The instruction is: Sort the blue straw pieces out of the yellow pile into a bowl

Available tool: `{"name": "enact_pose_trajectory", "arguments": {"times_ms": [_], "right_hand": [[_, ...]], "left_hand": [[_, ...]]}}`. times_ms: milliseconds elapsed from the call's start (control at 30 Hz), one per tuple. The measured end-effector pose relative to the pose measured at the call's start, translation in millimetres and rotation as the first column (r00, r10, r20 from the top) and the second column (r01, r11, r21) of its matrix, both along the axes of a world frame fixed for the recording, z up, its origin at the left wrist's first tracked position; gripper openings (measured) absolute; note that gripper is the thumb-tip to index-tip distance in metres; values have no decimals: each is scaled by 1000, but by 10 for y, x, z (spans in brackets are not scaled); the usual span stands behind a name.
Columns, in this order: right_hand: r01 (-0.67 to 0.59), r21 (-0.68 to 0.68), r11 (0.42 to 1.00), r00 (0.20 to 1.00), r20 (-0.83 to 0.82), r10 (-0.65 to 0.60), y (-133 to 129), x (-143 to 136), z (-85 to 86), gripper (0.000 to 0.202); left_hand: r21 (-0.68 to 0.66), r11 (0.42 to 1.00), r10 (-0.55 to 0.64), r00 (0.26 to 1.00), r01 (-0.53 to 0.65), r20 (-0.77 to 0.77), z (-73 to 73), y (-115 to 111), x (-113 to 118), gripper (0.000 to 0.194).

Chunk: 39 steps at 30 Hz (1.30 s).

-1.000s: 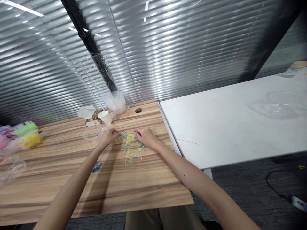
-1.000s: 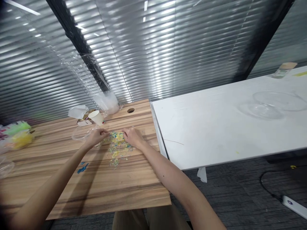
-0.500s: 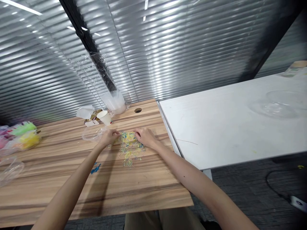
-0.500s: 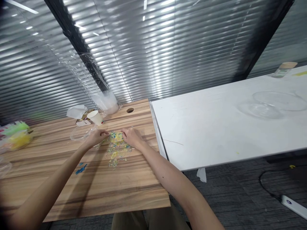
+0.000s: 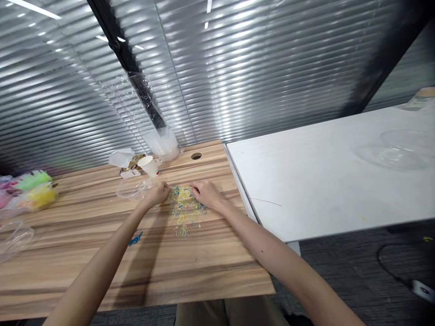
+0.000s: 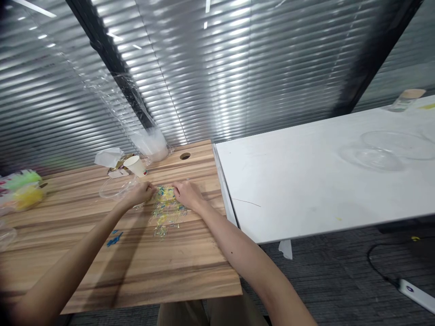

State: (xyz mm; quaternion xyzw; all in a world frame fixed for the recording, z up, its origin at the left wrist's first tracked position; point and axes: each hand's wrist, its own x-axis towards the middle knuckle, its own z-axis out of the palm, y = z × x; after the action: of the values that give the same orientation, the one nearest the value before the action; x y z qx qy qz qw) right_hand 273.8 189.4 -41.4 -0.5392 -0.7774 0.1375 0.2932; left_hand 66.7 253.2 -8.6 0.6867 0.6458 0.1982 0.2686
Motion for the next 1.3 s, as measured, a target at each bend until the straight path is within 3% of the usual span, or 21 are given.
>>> {"name": "enact_pose_trajectory", "arguments": {"times_ms": [100,200,367,500,567,667,800,900,967,1033,1200,1300], "right_hand": [[-3,4,1000,1000,-11,3,0,4,-1,31],[-6,4,1000,1000,-22,6,-1,8,1,31],[-4,-8,1000,1000,-18,4,-2,7,8,30],[-10,1,1000,1000,-18,11,-6,6,4,29],[-9,8,1000,1000,-15,9,-11,10,-4,29],[-2,13,1000,1000,-17,2,-14,18,-14,30],[-3,-2,1000,1000,-23,3,-12,15,-8,30],[-15,-14,1000,999,-28,15,-12,6,4,30],[-22,-13,1000,999,-27,22,-15,2,6,31],[-28,-3,1000,999,-30,27,-17,2,0,31],[-42,1,999,999,-33,42,-32,0,-35,32],[-34,-14,999,999,1,34,-47,-1,-45,32]], "left_hand": [[-59,997,64,969,-52,240,37,-63,31,21],[-168,985,125,857,-46,500,132,-154,47,27],[-267,964,208,603,8,770,268,-358,-12,32],[-371,927,339,296,58,893,230,-492,-59,34],[-418,906,397,200,72,896,199,-523,-74,29],[-419,907,399,259,26,880,180,-559,-149,21],[-416,909,382,471,-35,795,146,-704,-473,27],[-261,957,280,656,-128,702,63,-909,-819,33],[-132,975,219,731,-176,646,-17,-1062,-1006,34],[-61,969,218,721,-238,658,-107,-1196,-1118,30],[4,922,234,566,-386,791,-278,-1347,-1159,15],[10,941,203,588,-338,783,-290,-1354,-1152,24]]}}
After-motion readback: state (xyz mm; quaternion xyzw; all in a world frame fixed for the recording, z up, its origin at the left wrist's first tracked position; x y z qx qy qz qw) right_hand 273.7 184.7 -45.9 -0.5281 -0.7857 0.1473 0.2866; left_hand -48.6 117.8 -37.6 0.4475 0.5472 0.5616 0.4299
